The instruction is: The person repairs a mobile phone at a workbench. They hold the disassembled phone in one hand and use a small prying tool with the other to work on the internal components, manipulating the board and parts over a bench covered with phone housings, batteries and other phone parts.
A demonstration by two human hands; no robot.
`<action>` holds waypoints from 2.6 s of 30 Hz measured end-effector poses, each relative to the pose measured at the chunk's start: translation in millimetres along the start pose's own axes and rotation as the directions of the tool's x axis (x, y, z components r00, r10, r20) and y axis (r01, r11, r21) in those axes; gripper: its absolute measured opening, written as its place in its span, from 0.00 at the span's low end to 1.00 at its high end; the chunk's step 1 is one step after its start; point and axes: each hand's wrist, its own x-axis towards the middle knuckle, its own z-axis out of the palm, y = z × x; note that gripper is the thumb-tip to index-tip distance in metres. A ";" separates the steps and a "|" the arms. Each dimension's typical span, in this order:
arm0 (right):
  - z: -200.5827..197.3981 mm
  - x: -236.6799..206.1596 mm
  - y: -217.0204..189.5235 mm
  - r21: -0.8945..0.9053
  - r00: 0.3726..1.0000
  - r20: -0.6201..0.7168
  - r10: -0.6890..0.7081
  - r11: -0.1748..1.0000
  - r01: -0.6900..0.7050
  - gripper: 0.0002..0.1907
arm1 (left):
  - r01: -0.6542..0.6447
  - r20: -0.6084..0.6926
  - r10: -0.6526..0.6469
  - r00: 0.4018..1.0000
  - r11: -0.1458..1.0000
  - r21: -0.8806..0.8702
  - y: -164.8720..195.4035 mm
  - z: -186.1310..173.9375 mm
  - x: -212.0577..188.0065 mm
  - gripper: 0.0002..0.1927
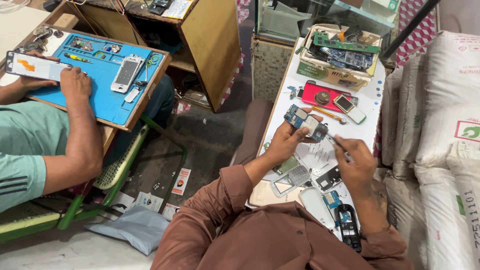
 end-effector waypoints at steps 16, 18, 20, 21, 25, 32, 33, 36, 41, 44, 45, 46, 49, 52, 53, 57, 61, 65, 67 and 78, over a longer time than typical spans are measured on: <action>-1.1 2.6 -1.8 -0.005 0.999 -0.023 -0.049 0.999 0.049 0.16 | 0.002 -0.006 -0.002 1.000 1.000 -0.027 -2.1 -1.7 0.7 0.30; -1.4 2.9 -0.7 -0.027 0.997 -0.066 0.034 0.999 -0.036 0.16 | 0.012 -0.010 -0.012 1.000 1.000 -0.024 -2.6 -2.2 0.8 0.30; -1.8 1.8 1.1 -0.055 0.997 -0.054 -0.052 0.997 0.049 0.16 | 0.011 -0.011 -0.012 1.000 1.000 -0.029 -3.7 -2.1 0.7 0.30; -1.7 0.2 1.9 -0.067 0.995 -0.047 -0.089 0.994 0.086 0.16 | 0.008 -0.010 -0.008 1.000 0.999 -0.034 -4.3 -2.1 0.7 0.30; -0.2 -4.7 7.7 -0.032 0.997 -0.028 -0.074 0.997 0.073 0.17 | 0.017 -0.016 -0.018 1.000 1.000 -0.021 -5.3 -2.2 0.5 0.30; 3.3 -5.1 11.6 -0.015 0.994 0.025 -0.106 0.994 0.106 0.16 | 0.018 0.000 -0.018 1.000 1.000 0.001 -4.6 -0.6 -1.0 0.30; 3.2 -4.4 10.6 -0.022 0.995 0.026 -0.093 0.995 0.093 0.17 | 0.022 -0.003 -0.022 1.000 1.000 -0.007 -4.7 -0.5 -0.5 0.30; 1.5 -2.4 6.4 -0.041 0.997 -0.058 0.047 0.998 -0.050 0.17 | 0.027 0.000 -0.027 1.000 1.000 -0.007 -5.4 -0.4 0.3 0.29; -1.5 -1.6 0.6 0.010 0.999 -0.001 -0.049 0.999 0.049 0.17 | 0.042 0.012 -0.042 0.999 0.999 0.007 -6.5 -0.5 -0.4 0.28; -0.5 0.0 0.6 0.008 0.999 -0.038 0.001 1.000 -0.001 0.17 | 0.041 0.016 -0.041 0.999 0.999 0.009 -6.2 -0.3 -0.2 0.28; -0.5 -0.2 0.6 0.008 0.998 -0.056 0.019 1.000 -0.019 0.17 | 0.041 0.015 -0.041 0.999 0.999 0.023 -5.9 -0.3 -0.3 0.28; -0.4 0.0 0.8 0.034 1.000 -0.016 -0.003 0.999 0.003 0.17 | 0.042 0.013 -0.043 0.999 0.998 0.037 -5.6 -0.2 -0.4 0.28; -1.8 -1.3 1.1 0.061 0.997 0.054 -0.056 0.997 0.053 0.17 | 0.068 0.016 -0.068 0.998 0.998 0.007 -4.5 0.1 -0.4 0.29; -1.8 -0.5 1.6 -0.014 0.998 0.011 -0.059 0.998 0.059 0.17 | 0.054 0.006 -0.055 0.998 0.998 0.011 -3.6 0.4 0.0 0.29; -1.6 -0.4 1.5 -0.037 0.999 -0.014 -0.042 0.998 0.041 0.17 | 0.053 0.006 -0.053 0.999 0.999 0.012 -3.2 0.4 0.1 0.30; -2.4 -0.9 0.1 0.005 0.996 0.016 -0.084 0.996 0.084 0.18 | 0.045 0.003 -0.045 0.999 0.998 0.032 -1.9 0.4 -1.5 0.30; -3.8 -1.0 -1.5 0.046 0.996 0.060 -0.063 0.997 0.060 0.17 | 0.038 0.004 -0.038 0.999 0.998 0.047 -1.3 0.2 -1.9 0.30; -3.9 0.6 -2.2 0.071 0.997 0.041 -0.064 0.996 0.061 0.14 | 0.044 0.037 -0.046 0.998 0.997 0.069 -1.6 0.8 -1.1 0.29; -4.0 1.2 -2.4 0.050 0.998 0.021 -0.066 0.997 0.064 0.13 | 0.039 0.064 -0.044 0.997 0.996 0.081 -1.5 1.4 -1.9 0.28; -2.4 -4.1 6.0 0.065 0.992 0.123 0.015 0.998 -0.023 0.15 | 0.043 0.158 -0.063 0.985 0.991 0.127 -1.9 1.7 -5.2 0.30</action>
